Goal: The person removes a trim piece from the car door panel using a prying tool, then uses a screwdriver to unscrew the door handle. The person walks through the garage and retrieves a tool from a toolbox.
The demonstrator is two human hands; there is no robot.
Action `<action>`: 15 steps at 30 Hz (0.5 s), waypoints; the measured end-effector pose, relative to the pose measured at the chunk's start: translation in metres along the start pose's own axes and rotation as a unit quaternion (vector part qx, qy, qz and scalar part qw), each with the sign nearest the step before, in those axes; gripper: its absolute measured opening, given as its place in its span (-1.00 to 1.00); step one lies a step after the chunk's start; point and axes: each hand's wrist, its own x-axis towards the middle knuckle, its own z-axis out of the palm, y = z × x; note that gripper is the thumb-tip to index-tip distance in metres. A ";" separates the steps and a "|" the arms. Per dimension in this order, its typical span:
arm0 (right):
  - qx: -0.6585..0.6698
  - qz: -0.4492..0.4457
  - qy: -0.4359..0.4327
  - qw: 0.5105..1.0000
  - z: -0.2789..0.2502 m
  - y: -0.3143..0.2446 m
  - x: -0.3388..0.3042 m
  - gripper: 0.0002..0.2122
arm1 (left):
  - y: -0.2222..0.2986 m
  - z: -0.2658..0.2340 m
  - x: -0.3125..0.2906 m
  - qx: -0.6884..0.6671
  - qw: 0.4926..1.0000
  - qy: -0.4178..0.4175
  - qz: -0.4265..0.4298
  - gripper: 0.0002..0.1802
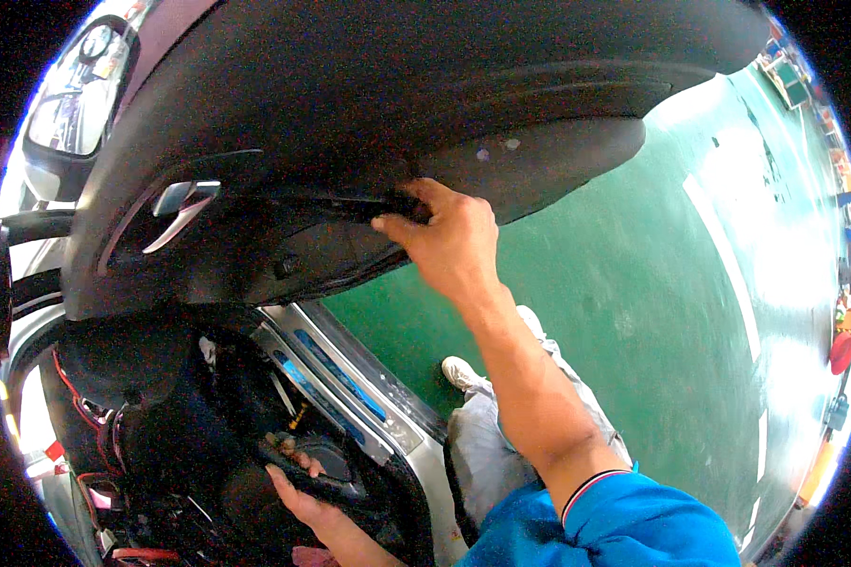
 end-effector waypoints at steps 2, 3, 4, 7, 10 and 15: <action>-0.007 -0.027 -0.003 1.000 -0.004 -0.002 0.003 -0.60 | 0.001 0.014 -0.003 0.002 1.000 -0.008 0.013 -0.27; -0.010 -0.040 -0.005 0.999 -0.005 -0.003 0.004 -0.63 | 0.001 0.019 -0.004 0.003 1.000 -0.012 0.020 -0.26; -0.025 -0.049 -0.002 0.999 -0.005 -0.003 0.005 -0.62 | -0.001 0.019 -0.003 0.003 1.000 -0.014 0.015 -0.24; -0.061 -0.066 0.002 0.996 -0.004 -0.002 0.006 -0.60 | 0.002 0.018 -0.004 -0.042 0.998 -0.040 0.004 -0.34; -0.068 -0.072 0.021 0.995 0.000 -0.005 0.000 -0.56 | 0.002 0.015 -0.003 -0.058 0.996 -0.062 0.016 -0.36; 0.124 -0.027 -0.024 0.992 -0.005 -0.030 -0.051 -0.67 | 0.007 0.013 -0.009 -0.094 0.992 -0.086 0.000 -0.33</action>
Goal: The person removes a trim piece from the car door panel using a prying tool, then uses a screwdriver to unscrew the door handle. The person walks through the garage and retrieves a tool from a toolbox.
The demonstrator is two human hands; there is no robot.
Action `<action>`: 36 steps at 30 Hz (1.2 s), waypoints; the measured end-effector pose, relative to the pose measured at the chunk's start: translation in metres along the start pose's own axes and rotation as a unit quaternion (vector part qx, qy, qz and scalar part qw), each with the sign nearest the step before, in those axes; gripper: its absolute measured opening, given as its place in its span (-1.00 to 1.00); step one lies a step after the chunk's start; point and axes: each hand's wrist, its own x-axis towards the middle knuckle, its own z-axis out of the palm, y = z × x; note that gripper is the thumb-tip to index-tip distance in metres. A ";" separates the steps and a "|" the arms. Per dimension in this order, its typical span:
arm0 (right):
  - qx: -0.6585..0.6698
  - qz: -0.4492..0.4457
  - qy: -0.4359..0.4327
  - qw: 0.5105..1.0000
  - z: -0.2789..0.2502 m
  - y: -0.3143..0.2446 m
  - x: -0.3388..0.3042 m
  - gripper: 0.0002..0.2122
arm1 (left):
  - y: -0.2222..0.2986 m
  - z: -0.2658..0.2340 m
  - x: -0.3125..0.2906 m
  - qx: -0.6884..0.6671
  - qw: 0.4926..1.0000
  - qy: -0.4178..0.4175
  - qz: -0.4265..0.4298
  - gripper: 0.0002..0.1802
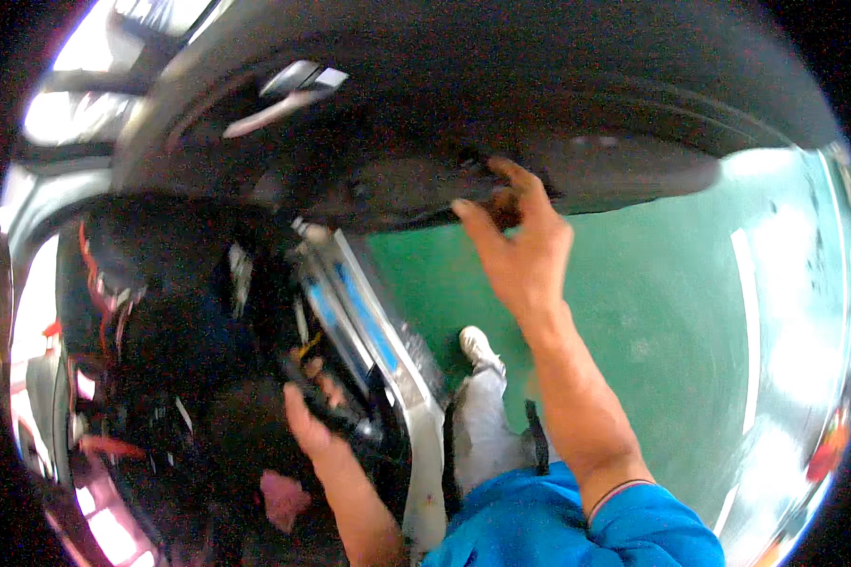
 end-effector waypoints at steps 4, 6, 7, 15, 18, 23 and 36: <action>0.056 0.032 -0.255 0.965 0.025 0.001 -0.065 -0.76 | 0.002 0.014 -0.008 0.024 0.998 0.043 0.028 -0.15; 0.122 0.016 -0.329 0.936 0.052 0.006 -0.083 -0.77 | 0.005 0.021 -0.015 0.015 0.999 0.014 0.042 -0.14; 0.140 0.003 -0.344 0.929 0.066 0.003 -0.089 -0.78 | 0.006 0.025 -0.019 0.024 0.999 0.013 0.040 -0.11; 0.201 -0.077 -0.350 0.912 0.108 -0.037 -0.100 -0.73 | 0.016 0.038 -0.052 0.063 0.997 0.005 0.033 0.06; 0.179 -0.078 -0.386 0.902 0.106 -0.038 -0.094 -0.68 | 0.017 0.038 -0.060 0.073 0.997 0.014 0.026 0.06; 0.207 -0.173 -0.459 0.847 0.092 -0.028 -0.092 -0.66 | 0.015 0.039 -0.065 0.088 0.995 0.025 0.027 -0.05; 0.113 -0.248 -0.433 0.859 0.080 -0.031 -0.103 -0.85 | -0.002 0.043 -0.063 0.117 0.992 -0.004 0.047 -0.30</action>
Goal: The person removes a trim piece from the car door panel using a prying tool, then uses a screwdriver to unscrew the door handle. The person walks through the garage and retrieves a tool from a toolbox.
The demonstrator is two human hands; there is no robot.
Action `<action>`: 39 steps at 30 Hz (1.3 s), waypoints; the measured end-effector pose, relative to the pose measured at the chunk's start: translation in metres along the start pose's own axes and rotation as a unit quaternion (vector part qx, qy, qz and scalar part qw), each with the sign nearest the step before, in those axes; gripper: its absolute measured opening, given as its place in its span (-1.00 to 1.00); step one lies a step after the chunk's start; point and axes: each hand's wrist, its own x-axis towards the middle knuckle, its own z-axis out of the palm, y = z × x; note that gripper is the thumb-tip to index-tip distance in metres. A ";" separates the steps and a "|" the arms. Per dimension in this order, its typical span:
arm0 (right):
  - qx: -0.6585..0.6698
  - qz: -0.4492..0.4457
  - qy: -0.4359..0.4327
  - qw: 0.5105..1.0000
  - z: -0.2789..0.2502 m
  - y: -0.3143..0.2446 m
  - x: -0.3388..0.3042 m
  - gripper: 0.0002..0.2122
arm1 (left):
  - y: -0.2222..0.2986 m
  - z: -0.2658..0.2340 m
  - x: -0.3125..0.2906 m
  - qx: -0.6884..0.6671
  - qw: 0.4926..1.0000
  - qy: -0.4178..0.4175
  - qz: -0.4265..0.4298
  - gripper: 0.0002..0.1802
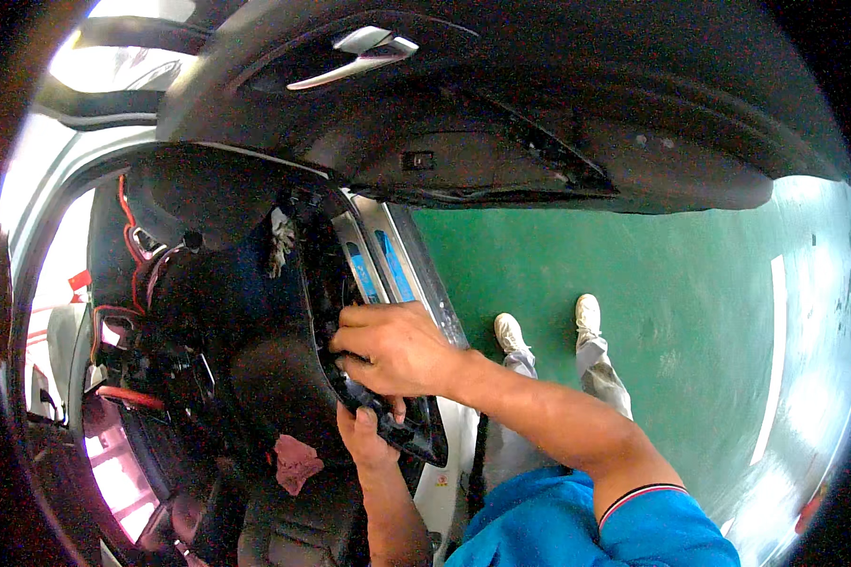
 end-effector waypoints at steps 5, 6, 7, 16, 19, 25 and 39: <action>0.008 -0.043 0.035 0.998 -0.004 0.001 -0.001 -0.87 | -0.006 0.002 0.003 -0.034 0.999 -0.006 -0.004 -0.31; 0.007 -0.051 0.036 0.998 -0.006 0.001 0.000 -0.87 | -0.006 0.003 0.002 -0.041 0.999 -0.007 -0.009 -0.32; 0.006 -0.060 0.038 0.997 -0.006 0.000 0.002 -0.87 | -0.006 0.004 0.002 -0.046 0.999 -0.007 -0.012 -0.32; 0.025 -0.079 0.090 0.992 -0.009 -0.002 0.000 -0.85 | -0.001 0.018 0.005 -0.038 0.999 0.004 -0.024 -0.34; 0.038 -0.080 0.093 0.992 -0.010 -0.001 -0.001 -0.85 | 0.001 0.022 0.005 -0.044 0.999 -0.001 -0.024 -0.33; 0.098 -0.086 0.057 0.990 -0.012 -0.001 0.005 -0.84 | 0.008 0.024 0.006 -0.058 0.998 -0.019 -0.017 -0.36; 0.155 0.261 0.431 0.850 -0.079 0.038 0.011 -0.78 | -0.005 -0.024 0.000 -0.043 0.995 0.088 -0.030 -0.24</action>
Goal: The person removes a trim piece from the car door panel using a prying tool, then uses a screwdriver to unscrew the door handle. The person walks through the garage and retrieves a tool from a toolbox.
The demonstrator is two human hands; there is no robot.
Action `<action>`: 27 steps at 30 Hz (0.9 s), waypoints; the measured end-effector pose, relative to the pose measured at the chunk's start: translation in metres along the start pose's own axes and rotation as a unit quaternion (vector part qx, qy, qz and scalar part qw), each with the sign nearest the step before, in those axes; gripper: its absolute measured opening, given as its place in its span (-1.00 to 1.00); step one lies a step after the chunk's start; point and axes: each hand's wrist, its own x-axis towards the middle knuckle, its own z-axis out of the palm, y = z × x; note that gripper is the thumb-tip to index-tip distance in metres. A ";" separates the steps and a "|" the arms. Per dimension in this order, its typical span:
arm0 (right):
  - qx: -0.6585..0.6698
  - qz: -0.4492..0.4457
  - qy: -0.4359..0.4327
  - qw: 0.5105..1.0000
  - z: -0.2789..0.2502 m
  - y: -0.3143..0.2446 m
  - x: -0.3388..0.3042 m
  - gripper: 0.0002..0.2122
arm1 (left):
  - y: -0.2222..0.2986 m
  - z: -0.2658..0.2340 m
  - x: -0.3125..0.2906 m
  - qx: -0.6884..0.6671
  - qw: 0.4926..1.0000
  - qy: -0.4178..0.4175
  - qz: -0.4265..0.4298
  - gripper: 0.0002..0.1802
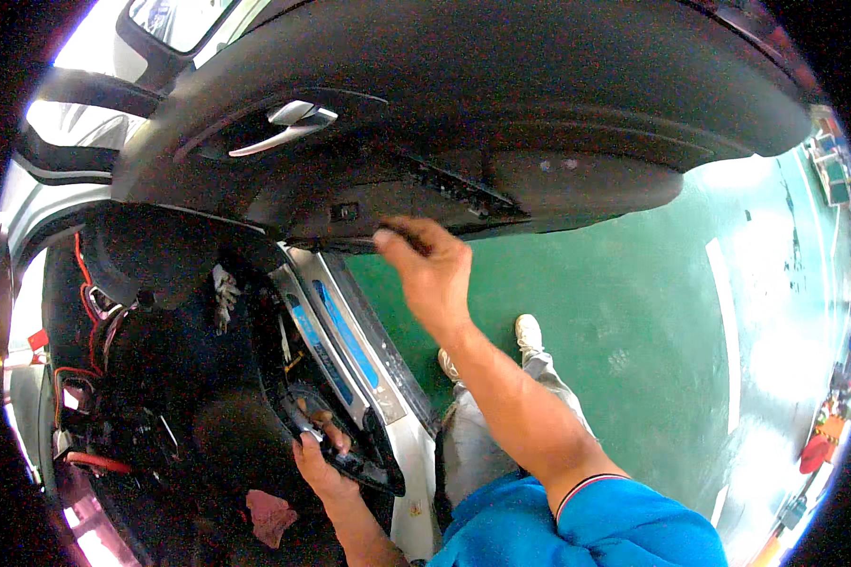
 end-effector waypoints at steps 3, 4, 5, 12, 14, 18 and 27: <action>0.053 -0.034 0.065 0.996 -0.008 0.006 0.025 -0.78 | 0.005 0.000 0.009 0.008 1.000 -0.008 0.000 -0.23; 0.069 -0.044 0.071 0.994 -0.007 0.006 0.029 -0.78 | 0.008 0.001 0.012 0.013 1.000 -0.012 0.003 -0.22; 0.086 -0.054 0.077 0.992 -0.004 0.005 0.031 -0.78 | 0.010 0.000 0.014 0.010 1.000 -0.019 0.001 -0.22; -0.002 -0.088 0.146 0.985 0.025 -0.008 0.034 -0.77 | 0.023 -0.006 0.033 0.039 0.999 -0.020 -0.004 -0.22; -0.019 -0.112 0.162 0.980 0.032 -0.005 0.038 -0.77 | 0.028 -0.007 0.040 0.052 0.998 -0.020 -0.004 -0.22; -0.007 -0.096 0.196 0.976 0.042 -0.006 0.042 -0.76 | 0.034 -0.012 0.053 0.056 0.998 -0.027 -0.006 -0.23; 0.015 -0.100 0.221 0.970 0.052 -0.007 0.041 -0.77 | 0.041 -0.018 0.066 0.045 0.998 -0.039 -0.024 -0.23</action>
